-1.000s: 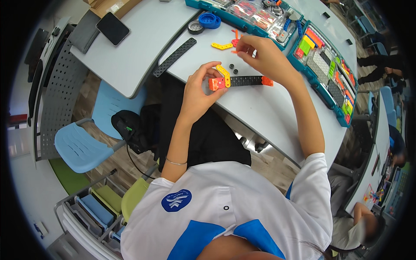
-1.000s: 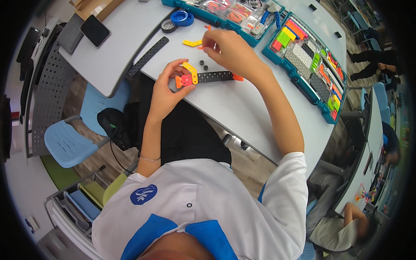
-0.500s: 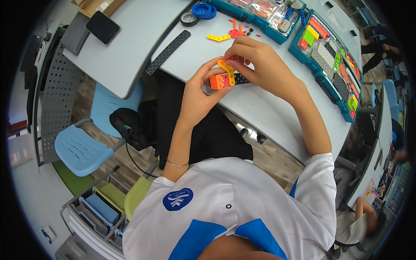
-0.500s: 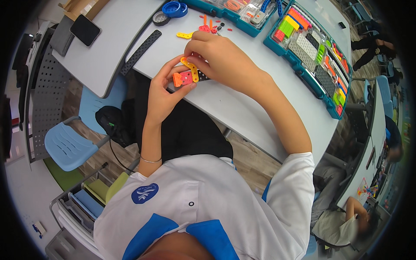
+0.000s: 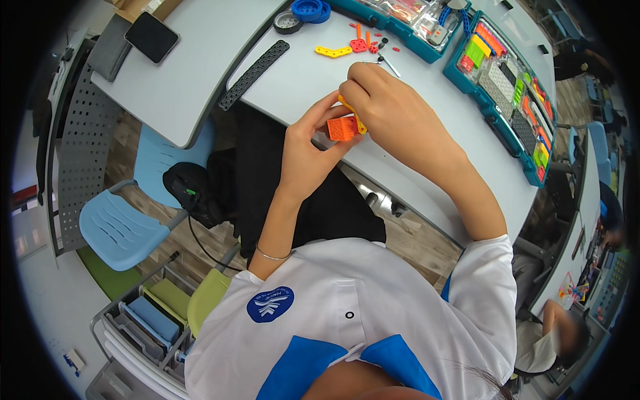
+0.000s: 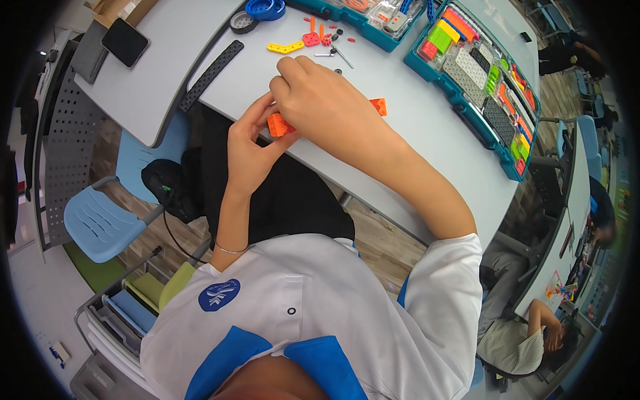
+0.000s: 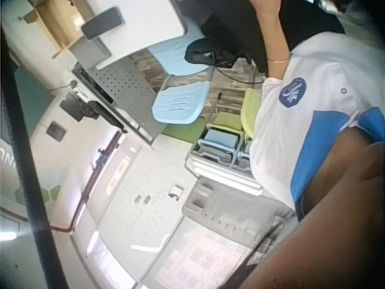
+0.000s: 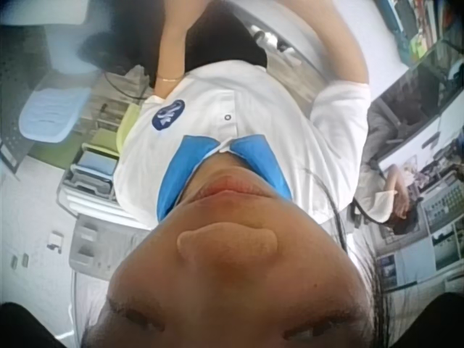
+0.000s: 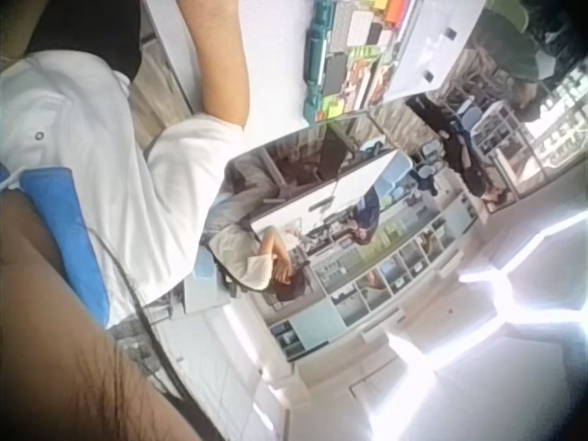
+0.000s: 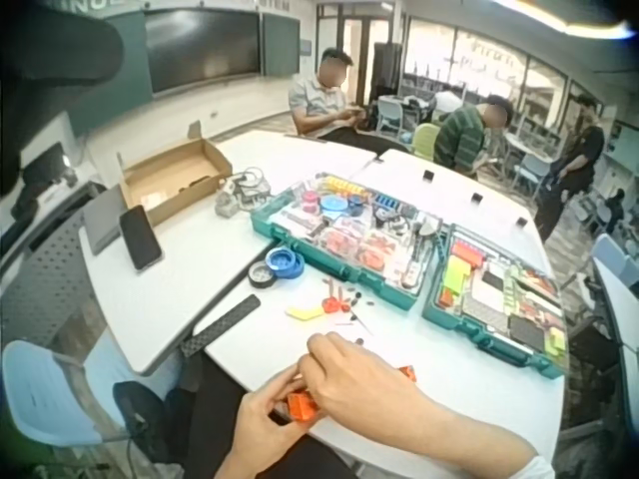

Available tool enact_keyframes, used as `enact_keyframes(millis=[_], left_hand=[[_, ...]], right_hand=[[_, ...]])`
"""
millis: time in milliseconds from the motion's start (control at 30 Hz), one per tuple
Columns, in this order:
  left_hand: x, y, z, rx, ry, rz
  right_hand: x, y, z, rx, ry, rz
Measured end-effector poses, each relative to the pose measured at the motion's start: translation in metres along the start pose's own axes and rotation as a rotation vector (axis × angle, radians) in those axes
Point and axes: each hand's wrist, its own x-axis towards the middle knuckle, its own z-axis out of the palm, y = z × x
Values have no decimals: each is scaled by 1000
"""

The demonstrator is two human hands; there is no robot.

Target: The person assembles a mechanical model using colorful plastic parts, gears, and rods from a kit. They connect pieces by hand and use a screwdriver to tighten components, building a small structure on the table.

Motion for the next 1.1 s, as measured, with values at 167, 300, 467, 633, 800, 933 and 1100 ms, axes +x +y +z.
enact_keyframes(millis=[167,300,467,633,800,933,1100], left_hand=[[4,-8,-5,-108,-1,-11],[10,-6,-11,-149,-68,-52],[12,-9,-13,-170,-131,-51],[9,-8,-19,-192,-146,-92],[9,-9,-20,-173,-142,-85],[10,-9,-20,-170,-148,-93],[9,-10,-18,-184,-140,-88]], right_hand=[[9,34,-14,381,11,92],[12,108,8,352,171,283],[15,124,65,138,190,250],[15,120,84,-16,222,166],[12,118,75,97,162,250],[9,120,72,203,132,349],[9,114,62,213,166,389]])
